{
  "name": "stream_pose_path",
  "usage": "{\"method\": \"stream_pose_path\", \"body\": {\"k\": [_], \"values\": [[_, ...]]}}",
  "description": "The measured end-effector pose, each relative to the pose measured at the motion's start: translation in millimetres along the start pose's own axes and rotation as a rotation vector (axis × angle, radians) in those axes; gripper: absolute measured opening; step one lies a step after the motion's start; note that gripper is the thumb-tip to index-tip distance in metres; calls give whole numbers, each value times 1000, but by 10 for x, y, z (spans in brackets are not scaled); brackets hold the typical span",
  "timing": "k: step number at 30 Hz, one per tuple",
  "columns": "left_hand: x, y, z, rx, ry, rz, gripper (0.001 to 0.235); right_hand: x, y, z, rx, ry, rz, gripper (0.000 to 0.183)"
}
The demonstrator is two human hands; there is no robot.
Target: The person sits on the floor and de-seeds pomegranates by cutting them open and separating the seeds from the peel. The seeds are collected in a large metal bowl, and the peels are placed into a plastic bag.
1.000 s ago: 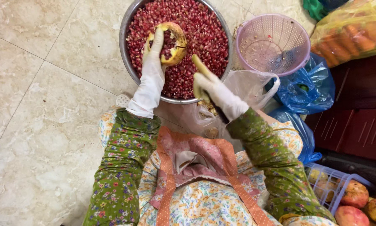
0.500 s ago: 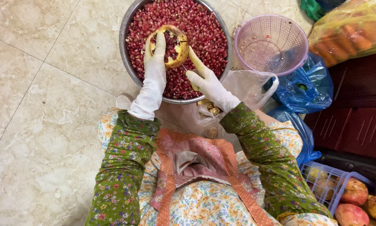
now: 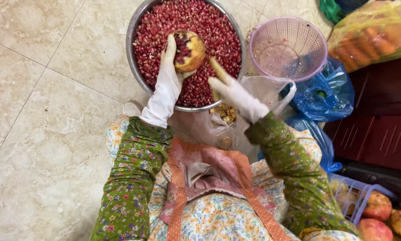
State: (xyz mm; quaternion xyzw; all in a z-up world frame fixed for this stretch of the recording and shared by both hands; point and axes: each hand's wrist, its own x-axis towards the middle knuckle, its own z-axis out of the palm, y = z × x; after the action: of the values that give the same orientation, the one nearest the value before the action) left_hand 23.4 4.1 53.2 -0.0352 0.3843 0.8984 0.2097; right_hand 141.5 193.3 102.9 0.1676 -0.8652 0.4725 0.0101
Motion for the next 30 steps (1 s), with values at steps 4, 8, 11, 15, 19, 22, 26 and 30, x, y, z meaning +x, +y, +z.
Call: {"method": "stream_pose_path", "body": {"k": [4,8,11,15,19,22,26,30], "values": [[115,-156,-33,55,138,202,70,-29,-223,219,857,-28,450,81],[132,-159,-81,230,67,453,60,117,-419,243,955,7,423,79],[61,-83,-78,117,-57,426,57,152,-487,225,966,2,411,78],[-34,11,32,159,-36,420,62,188,-466,240,931,29,432,78],[-104,56,113,143,-40,468,64,293,-364,191,751,73,421,78],[-141,87,95,25,-54,332,60,281,-275,105,558,27,361,79],[-139,156,37,-59,-105,49,61,225,-153,84,567,-19,330,78],[-102,227,26,-188,-162,-160,62,196,-74,86,585,-7,291,75]]}}
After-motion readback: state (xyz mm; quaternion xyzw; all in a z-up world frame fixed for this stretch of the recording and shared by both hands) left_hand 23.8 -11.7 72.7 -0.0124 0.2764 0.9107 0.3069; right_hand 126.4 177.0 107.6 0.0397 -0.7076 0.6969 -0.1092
